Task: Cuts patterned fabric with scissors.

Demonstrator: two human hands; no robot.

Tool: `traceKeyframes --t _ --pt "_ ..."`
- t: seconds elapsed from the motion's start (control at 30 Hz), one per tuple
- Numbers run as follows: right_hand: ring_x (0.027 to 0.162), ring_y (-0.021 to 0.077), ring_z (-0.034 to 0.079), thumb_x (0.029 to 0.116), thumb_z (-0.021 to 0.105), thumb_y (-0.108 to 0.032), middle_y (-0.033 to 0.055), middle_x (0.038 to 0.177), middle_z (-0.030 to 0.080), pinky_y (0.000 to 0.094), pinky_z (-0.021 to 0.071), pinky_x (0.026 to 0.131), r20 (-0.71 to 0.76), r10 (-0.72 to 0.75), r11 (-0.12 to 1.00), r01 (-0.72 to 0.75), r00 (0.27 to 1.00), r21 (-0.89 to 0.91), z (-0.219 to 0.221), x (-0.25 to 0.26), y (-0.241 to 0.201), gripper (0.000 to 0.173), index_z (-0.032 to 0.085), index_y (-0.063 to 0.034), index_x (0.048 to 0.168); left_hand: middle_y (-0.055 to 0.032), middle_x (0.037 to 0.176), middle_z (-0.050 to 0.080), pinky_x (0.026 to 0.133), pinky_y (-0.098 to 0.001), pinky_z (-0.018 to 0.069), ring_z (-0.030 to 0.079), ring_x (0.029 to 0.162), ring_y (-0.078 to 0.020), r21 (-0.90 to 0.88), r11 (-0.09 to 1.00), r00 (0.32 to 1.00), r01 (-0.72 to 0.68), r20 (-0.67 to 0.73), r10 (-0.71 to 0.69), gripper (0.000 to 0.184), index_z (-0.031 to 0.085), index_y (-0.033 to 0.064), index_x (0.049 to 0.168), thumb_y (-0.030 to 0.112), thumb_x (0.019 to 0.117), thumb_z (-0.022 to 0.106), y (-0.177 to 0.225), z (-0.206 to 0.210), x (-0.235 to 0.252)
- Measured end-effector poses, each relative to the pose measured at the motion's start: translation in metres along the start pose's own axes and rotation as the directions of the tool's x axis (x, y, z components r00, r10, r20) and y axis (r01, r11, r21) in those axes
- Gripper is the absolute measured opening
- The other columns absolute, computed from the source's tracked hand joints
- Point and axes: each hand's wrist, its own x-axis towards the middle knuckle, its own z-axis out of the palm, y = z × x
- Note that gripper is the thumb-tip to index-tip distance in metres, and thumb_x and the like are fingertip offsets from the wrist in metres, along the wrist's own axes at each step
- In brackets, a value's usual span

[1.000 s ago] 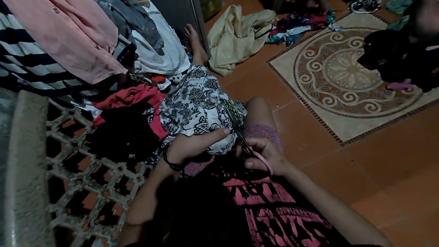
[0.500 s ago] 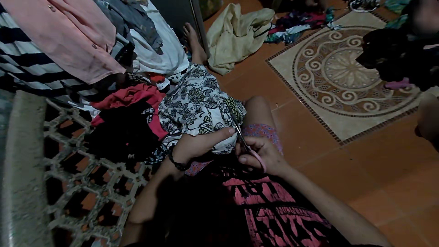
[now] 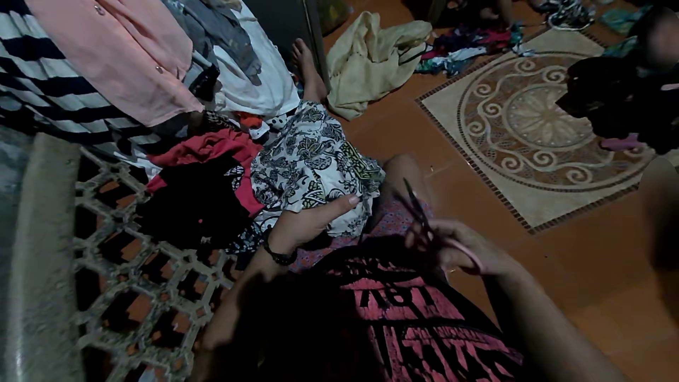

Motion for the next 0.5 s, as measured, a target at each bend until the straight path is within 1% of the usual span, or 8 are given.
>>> traceKeyframes --t 0.03,0.1,0.17,0.23,0.3,0.37,0.43,0.5 --pt "0.072 -0.0066 0.060 0.0881 0.070 -0.060 -0.0189 0.084 0.066 0.0145 0.0512 0.063 -0.143 -0.027 0.998 0.018 0.989 -0.065 0.001 0.005 -0.005 0.037 0.070 -0.0289 0.108 0.0007 0.093 0.076 0.088 -0.0278 0.0608 0.072 0.090 -0.0068 -0.005 1.000 1.000 0.022 0.017 -0.022 0.021 0.070 0.0024 0.105 0.002 0.0851 0.078 -0.002 0.001 -0.001" --pt "0.085 0.0009 0.068 0.0890 0.075 -0.045 -0.0135 0.097 0.074 0.0216 0.0578 0.075 -0.382 -0.134 0.987 0.087 0.915 -0.139 0.006 0.022 -0.011 0.039 0.065 -0.0207 0.118 -0.0010 0.094 0.076 0.090 -0.0291 0.0607 0.072 0.091 -0.0077 0.027 0.998 0.997 0.061 0.044 -0.062 0.024 0.071 0.0013 0.106 0.008 0.0850 0.080 -0.007 0.007 -0.003" --pt "0.088 0.0054 0.071 0.0882 0.077 -0.030 -0.0076 0.106 0.076 0.0243 0.0597 0.078 -0.515 -0.160 0.986 0.115 0.842 -0.119 0.015 0.041 -0.020 0.044 0.058 -0.0141 0.125 -0.0005 0.096 0.076 0.091 -0.0284 0.0602 0.072 0.093 -0.0065 0.066 0.996 0.995 0.054 0.079 -0.059 0.027 0.071 0.0017 0.108 0.012 0.0853 0.082 -0.014 0.015 -0.005" --pt "0.079 0.0027 0.069 0.0831 0.076 -0.017 -0.0059 0.102 0.076 0.0193 0.0570 0.067 -0.569 -0.073 0.995 0.024 0.819 -0.093 0.025 0.056 -0.030 0.047 0.055 -0.0108 0.124 0.0010 0.099 0.075 0.093 -0.0250 0.0582 0.070 0.095 -0.0025 0.155 0.986 0.991 0.066 0.108 -0.083 0.030 0.071 0.0019 0.110 0.017 0.0865 0.081 -0.018 0.019 -0.008" --pt "0.068 0.0029 0.066 0.0785 0.079 -0.010 -0.0048 0.085 0.074 0.0193 0.0541 0.060 -0.566 0.021 0.999 -0.044 0.824 -0.027 0.032 0.067 -0.031 0.042 0.063 -0.0095 0.117 0.0014 0.105 0.073 0.097 -0.0227 0.0541 0.067 0.101 0.0011 0.281 0.952 0.979 0.120 0.124 -0.160 0.036 0.070 0.0021 0.116 0.024 0.0882 0.080 -0.017 0.018 -0.010" --pt "0.058 0.0003 0.058 0.0796 0.076 -0.007 -0.0078 0.073 0.067 0.0164 0.0482 0.053 -0.525 0.041 0.998 -0.060 0.850 -0.018 0.037 0.074 -0.027 0.036 0.064 -0.0102 0.113 0.0006 0.106 0.072 0.098 -0.0235 0.0525 0.065 0.102 0.0011 0.307 0.932 0.966 0.193 0.106 -0.235 0.038 0.069 0.0019 0.118 0.025 0.0890 0.079 -0.015 0.017 -0.012" --pt "0.057 -0.0007 0.057 0.0806 0.074 -0.005 -0.0087 0.072 0.066 0.0157 0.0476 0.052 -0.489 0.015 0.999 -0.027 0.872 -0.018 0.040 0.078 -0.022 0.035 0.063 -0.0104 0.113 -0.0005 0.100 0.074 0.092 -0.0255 0.0555 0.068 0.095 -0.0028 0.074 0.937 0.939 0.342 0.019 -0.344 0.030 0.069 -0.0005 0.113 0.015 0.0888 0.078 -0.013 0.019 -0.014" --pt "0.061 -0.0003 0.059 0.0805 0.075 -0.006 -0.0087 0.076 0.066 0.0161 0.0500 0.055 -0.476 -0.025 0.999 0.002 0.879 -0.050 0.045 0.078 -0.017 0.036 0.062 -0.0102 0.114 -0.0076 0.100 0.072 0.088 -0.0328 0.0588 0.070 0.093 -0.0137 -0.411 0.809 0.883 0.421 -0.017 -0.469 0.020 0.060 -0.0028 0.117 0.006 0.0996 0.061 -0.021 0.020 -0.009"
